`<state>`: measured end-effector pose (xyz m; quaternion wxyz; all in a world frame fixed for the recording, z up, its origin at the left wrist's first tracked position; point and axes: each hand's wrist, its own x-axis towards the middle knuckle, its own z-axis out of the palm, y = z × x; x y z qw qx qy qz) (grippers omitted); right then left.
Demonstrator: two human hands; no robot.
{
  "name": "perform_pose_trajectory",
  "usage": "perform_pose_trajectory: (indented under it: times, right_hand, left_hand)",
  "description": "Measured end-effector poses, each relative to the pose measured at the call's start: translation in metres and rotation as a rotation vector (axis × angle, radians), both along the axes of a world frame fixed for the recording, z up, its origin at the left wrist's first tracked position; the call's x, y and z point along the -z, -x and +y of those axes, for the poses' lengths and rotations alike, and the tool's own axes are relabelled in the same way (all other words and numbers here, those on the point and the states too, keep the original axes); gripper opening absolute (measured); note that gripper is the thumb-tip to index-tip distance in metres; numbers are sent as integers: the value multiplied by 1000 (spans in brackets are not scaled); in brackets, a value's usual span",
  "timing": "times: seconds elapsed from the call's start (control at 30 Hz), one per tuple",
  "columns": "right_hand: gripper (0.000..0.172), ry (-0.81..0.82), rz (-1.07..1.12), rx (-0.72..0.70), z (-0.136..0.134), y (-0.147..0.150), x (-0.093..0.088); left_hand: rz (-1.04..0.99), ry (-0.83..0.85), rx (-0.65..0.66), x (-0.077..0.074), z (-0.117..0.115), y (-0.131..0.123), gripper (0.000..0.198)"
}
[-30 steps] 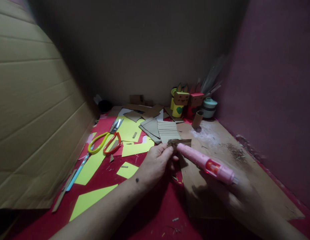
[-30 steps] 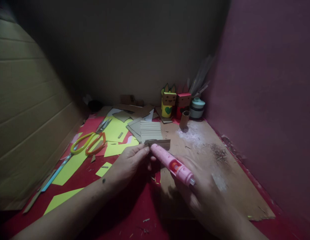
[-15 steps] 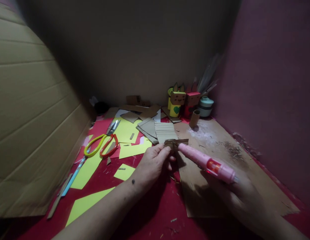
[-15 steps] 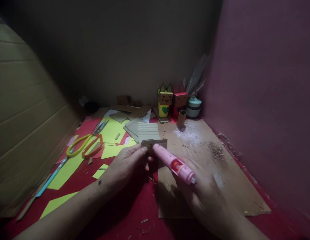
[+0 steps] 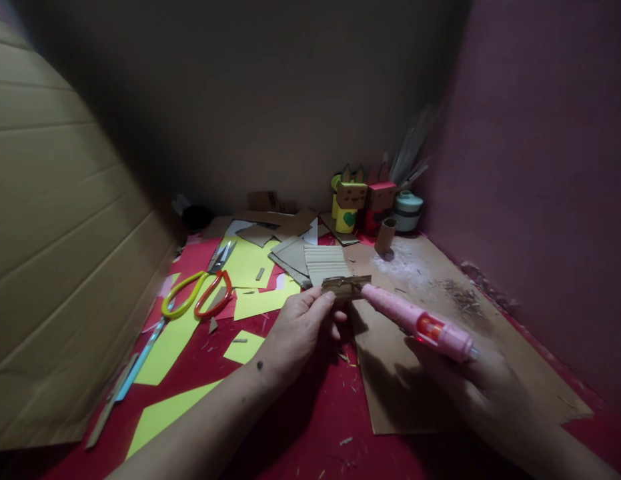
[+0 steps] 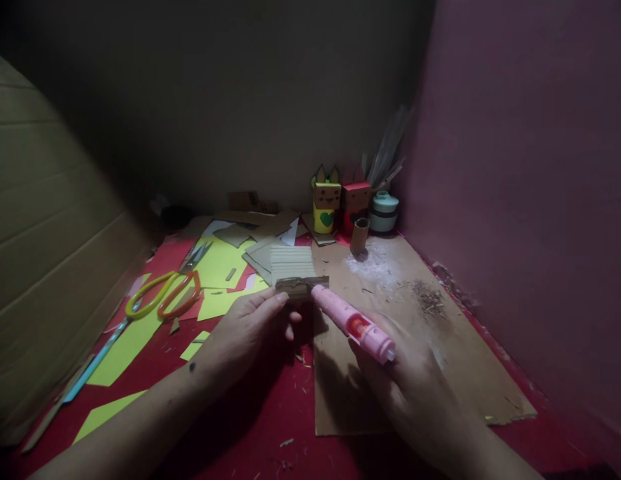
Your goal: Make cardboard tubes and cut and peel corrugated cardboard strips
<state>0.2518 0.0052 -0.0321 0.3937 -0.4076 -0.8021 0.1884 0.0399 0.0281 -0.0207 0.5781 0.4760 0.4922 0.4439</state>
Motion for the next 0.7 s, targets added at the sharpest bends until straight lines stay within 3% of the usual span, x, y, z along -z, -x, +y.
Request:
perform_pose_trajectory:
  times: [0.43, 0.7]
  right_hand:
    - [44, 155, 15, 41, 0, -6, 3]
    - [45, 78, 45, 59, -1, -10, 5]
  left_hand:
    - [-16, -10, -13, -3, 0, 0, 23]
    - [47, -24, -18, -3, 1, 1, 25]
